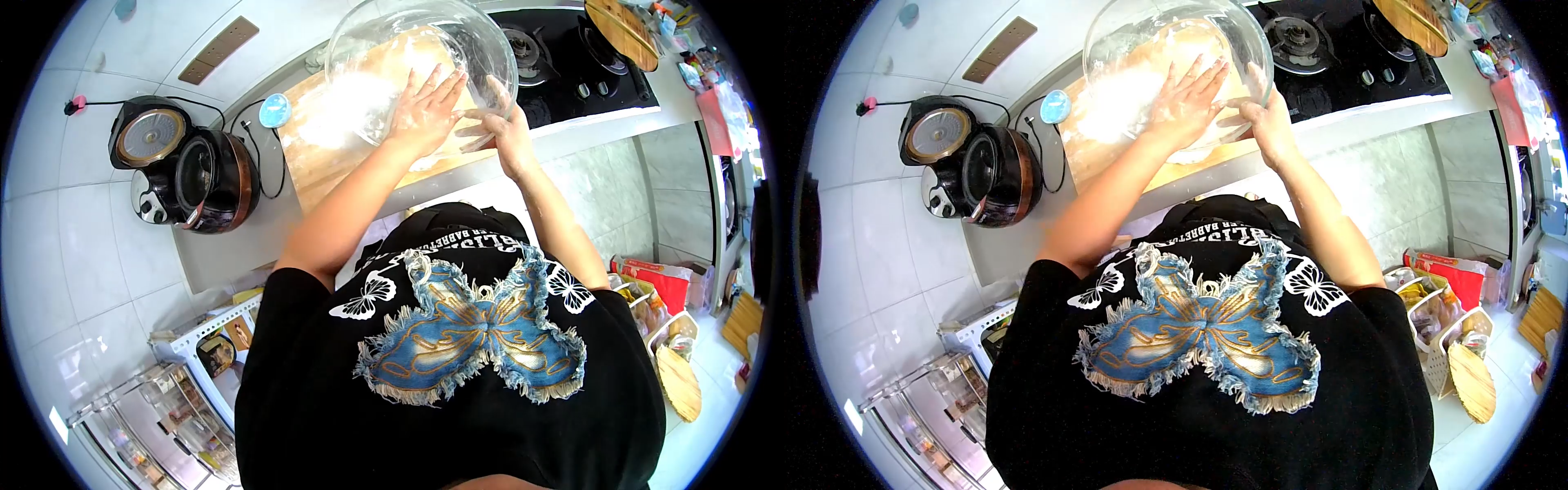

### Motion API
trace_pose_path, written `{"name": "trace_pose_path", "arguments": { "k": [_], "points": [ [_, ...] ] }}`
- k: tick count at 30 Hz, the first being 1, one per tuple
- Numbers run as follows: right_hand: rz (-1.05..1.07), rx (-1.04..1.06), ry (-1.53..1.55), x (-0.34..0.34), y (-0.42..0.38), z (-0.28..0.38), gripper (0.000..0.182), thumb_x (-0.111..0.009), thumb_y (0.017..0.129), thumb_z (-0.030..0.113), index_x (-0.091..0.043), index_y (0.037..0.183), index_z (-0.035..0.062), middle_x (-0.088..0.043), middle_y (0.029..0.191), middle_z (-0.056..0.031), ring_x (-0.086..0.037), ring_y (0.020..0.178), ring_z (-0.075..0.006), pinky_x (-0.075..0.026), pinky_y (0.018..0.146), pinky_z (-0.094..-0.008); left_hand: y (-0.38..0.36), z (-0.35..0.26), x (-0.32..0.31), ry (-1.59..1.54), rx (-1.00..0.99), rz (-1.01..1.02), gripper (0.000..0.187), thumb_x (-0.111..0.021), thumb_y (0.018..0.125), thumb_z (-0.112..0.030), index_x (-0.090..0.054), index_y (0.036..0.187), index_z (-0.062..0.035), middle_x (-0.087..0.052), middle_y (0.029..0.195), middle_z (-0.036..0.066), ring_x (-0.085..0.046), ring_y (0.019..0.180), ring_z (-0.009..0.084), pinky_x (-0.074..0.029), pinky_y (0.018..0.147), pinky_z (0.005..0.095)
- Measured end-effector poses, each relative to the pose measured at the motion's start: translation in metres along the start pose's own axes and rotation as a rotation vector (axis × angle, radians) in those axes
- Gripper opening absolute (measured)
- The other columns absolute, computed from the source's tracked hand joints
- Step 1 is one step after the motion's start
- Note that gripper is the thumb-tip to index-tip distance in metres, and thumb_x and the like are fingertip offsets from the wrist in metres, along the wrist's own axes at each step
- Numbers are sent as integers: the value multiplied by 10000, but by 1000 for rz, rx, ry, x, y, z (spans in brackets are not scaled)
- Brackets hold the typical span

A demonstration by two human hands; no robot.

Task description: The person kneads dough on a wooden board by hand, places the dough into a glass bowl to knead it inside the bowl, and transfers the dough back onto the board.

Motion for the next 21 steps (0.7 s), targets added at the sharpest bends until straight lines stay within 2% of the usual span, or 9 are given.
{"name": "trace_pose_path", "arguments": {
  "k": [3, 6, 8, 9, 13, 15, 16, 21],
  "points": [
    [-10, 50, 7, 3, 3, -7, 732, -508, 829, -11, -316, 1536, -12, -677, 1153, -195, -722, 825, -228, -615, 564, -312, 8, -4, 6, -43, 76, -18, 642, -461, 1036, -386, -255, 1610, -183, -251, 1670, -27, -183, 1551, 262, -104, 1243, 563],
    [-13, -36, 24, -1, 2, -6, 731, -500, 818, -10, -330, 1528, -4, -697, 1111, -187, -721, 829, -217, -610, 556, -307, 12, -2, 11, 2, 156, 20, 707, -483, 1023, -432, -228, 1612, -136, -236, 1675, 32, -167, 1551, 301, -104, 1243, 559],
    [62, -35, -10, -4, 1, -11, 780, -433, 847, -21, -167, 1579, 15, -663, 1158, -298, -734, 883, -380, -652, 675, -440, 5, 8, 5, -153, 486, 117, 822, -503, 993, -507, -211, 1597, -30, -206, 1674, 129, -157, 1552, 329, -116, 1252, 514],
    [53, -42, -4, -5, -1, -10, 790, -439, 834, -24, -167, 1576, 5, -670, 1145, -298, -734, 878, -381, -652, 677, -442, 2, 21, -9, -82, 512, 11, 907, -518, 970, -558, -204, 1577, 38, -208, 1654, 212, -175, 1544, 348, -143, 1248, 497],
    [34, -33, -12, -8, -4, -9, 791, -445, 827, -26, -178, 1571, -4, -682, 1128, -292, -737, 872, -356, -649, 669, -419, 4, 26, 6, -251, 523, -91, 880, -521, 976, -538, -227, 1572, 40, -219, 1647, 224, -173, 1548, 332, -155, 1246, 479],
    [34, -76, -1, -8, -5, -6, 793, -456, 814, -21, -200, 1565, -9, -693, 1119, -283, -740, 855, -323, -644, 648, -382, 1, 17, 8, -271, 467, 131, 828, -517, 986, -510, -269, 1563, 31, -239, 1647, 205, -189, 1547, 307, -157, 1245, 468],
    [35, -72, 0, -8, -6, -8, 793, -456, 814, -21, -200, 1565, -9, -693, 1119, -283, -740, 855, -323, -644, 648, -382, -1, 17, 10, -269, 466, 128, 828, -517, 986, -510, -269, 1563, 31, -239, 1647, 205, -189, 1547, 307, -157, 1245, 468],
    [-11, -49, -9, -12, -9, -13, 804, -468, 790, -5, -226, 1557, -20, -698, 1120, -272, -746, 826, -305, -630, 600, -345, -3, 25, 14, -30, 427, 27, 762, -499, 1002, -483, -323, 1544, 22, -275, 1644, 163, -244, 1531, 284, -161, 1243, 467]
  ]
}}
Point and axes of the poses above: each hand's wrist, its own y-axis towards the middle knuckle, its own x-axis out of the back of the hand, z = x × y, the point moved 3 cm from there along y, towards the middle knuckle
